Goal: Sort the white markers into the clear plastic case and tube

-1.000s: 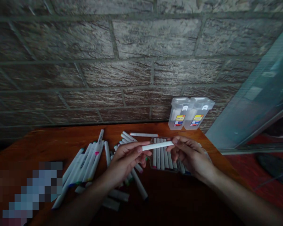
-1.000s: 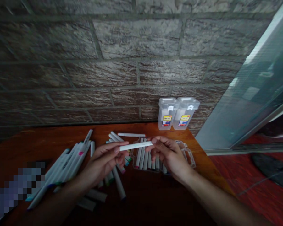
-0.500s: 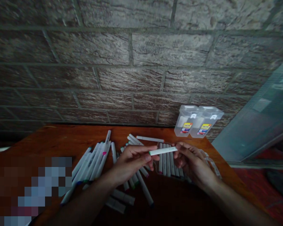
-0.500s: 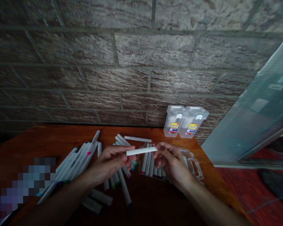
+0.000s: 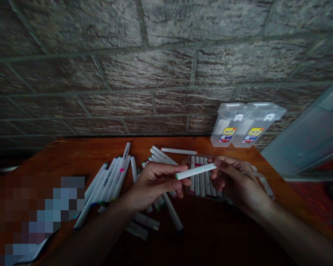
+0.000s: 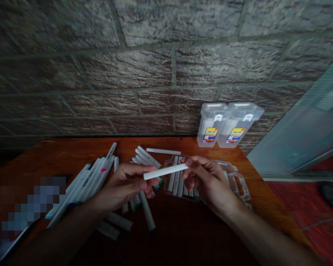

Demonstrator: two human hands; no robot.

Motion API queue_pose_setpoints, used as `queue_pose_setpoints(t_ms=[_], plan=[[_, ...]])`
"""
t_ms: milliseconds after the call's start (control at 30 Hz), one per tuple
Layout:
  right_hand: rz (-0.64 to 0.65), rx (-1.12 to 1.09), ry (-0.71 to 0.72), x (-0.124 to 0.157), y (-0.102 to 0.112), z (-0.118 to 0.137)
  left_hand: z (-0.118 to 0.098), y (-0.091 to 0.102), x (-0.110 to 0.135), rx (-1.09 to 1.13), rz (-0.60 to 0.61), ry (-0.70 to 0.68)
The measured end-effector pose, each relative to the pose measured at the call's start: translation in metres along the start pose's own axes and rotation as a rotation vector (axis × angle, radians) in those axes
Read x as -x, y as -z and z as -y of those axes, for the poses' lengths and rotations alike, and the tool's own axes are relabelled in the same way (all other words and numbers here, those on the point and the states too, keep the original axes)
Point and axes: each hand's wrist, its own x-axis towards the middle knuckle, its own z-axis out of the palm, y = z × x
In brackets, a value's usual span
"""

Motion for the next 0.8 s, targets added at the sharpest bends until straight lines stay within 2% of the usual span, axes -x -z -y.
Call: queue_pose_setpoints(t_ms=[133, 367, 633, 800], plan=[[0.006, 0.032, 0.036, -0.0004, 0.0021, -0.0013, -0.0002, -0.0028, -0.0003, 0.026, -0.031, 0.015], [0.029, 0.139, 0.134, 0.0022, 0.0055, 0.0006, 0.0001, -0.0059, -0.0015, 0.199, -0.042, 0.077], [0.045, 0.178, 0.13, 0.003, 0.0067, 0.0008, 0.0024, -0.0044, -0.0015, 0.261, 0.016, 0.082], [0.049, 0.161, 0.118, 0.0032, 0.005, 0.002, 0.0019, -0.0054, -0.0015, 0.277, 0.001, 0.09]])
